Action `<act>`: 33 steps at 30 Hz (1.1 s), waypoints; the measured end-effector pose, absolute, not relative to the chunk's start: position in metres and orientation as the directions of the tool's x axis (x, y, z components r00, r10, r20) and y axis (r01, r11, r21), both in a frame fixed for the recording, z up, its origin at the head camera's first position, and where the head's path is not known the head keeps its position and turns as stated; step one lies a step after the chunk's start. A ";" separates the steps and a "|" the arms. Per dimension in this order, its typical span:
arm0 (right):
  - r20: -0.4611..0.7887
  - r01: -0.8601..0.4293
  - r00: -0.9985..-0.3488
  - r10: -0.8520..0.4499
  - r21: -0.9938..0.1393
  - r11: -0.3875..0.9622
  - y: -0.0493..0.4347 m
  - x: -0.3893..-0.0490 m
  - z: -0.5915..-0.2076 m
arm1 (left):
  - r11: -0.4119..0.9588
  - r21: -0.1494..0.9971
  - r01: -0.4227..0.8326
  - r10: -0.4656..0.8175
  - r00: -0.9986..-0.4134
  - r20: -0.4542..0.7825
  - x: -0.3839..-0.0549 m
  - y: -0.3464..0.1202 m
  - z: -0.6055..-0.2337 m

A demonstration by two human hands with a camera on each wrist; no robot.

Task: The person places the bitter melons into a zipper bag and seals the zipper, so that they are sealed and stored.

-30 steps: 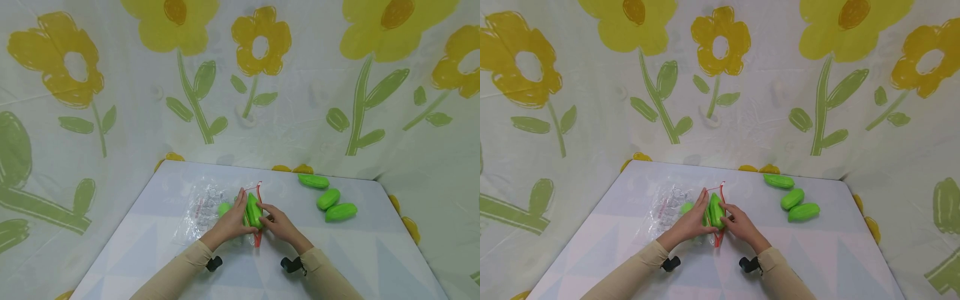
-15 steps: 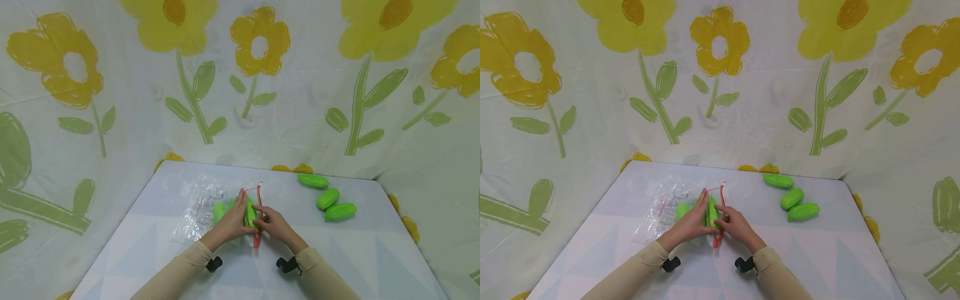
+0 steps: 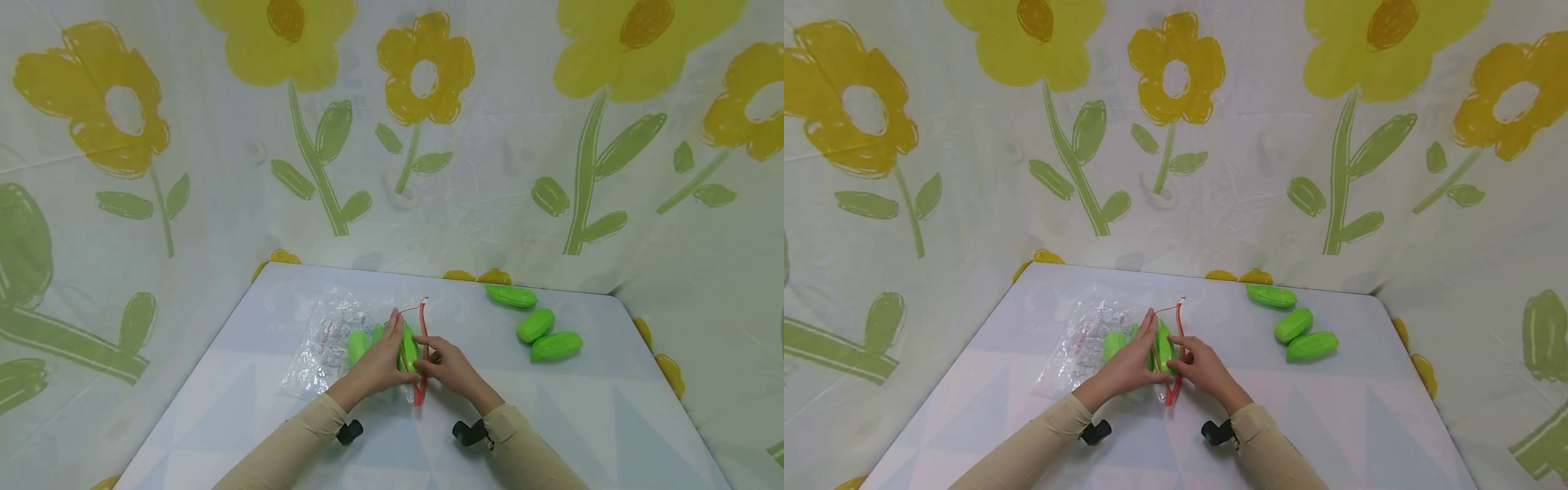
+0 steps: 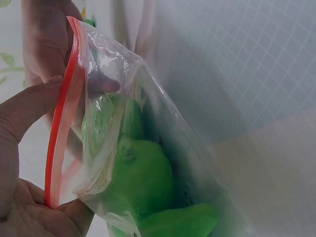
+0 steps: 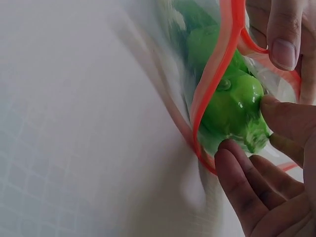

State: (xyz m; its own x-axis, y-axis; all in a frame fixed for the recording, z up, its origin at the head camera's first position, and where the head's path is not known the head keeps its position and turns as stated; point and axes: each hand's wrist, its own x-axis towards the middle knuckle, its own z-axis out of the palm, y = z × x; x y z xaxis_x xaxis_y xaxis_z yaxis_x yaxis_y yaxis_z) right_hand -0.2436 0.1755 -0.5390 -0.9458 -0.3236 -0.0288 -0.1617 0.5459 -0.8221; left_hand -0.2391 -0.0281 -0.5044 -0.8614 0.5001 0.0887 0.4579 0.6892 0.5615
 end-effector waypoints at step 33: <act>0.011 -0.106 -0.985 -0.170 -0.821 0.561 0.223 -0.227 -0.542 | 0.708 0.568 0.419 0.481 -0.876 0.045 -0.240 -0.027 -0.506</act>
State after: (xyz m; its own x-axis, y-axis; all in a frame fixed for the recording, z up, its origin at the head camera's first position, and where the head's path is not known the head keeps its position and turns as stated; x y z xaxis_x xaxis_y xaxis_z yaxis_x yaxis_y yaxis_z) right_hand -0.2265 0.2233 -0.5415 -0.9853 -0.1702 0.0113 -0.1063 0.5605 -0.8213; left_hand -0.2396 -0.0273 -0.5061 -0.8755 0.4810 0.0452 0.4185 0.7083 0.5684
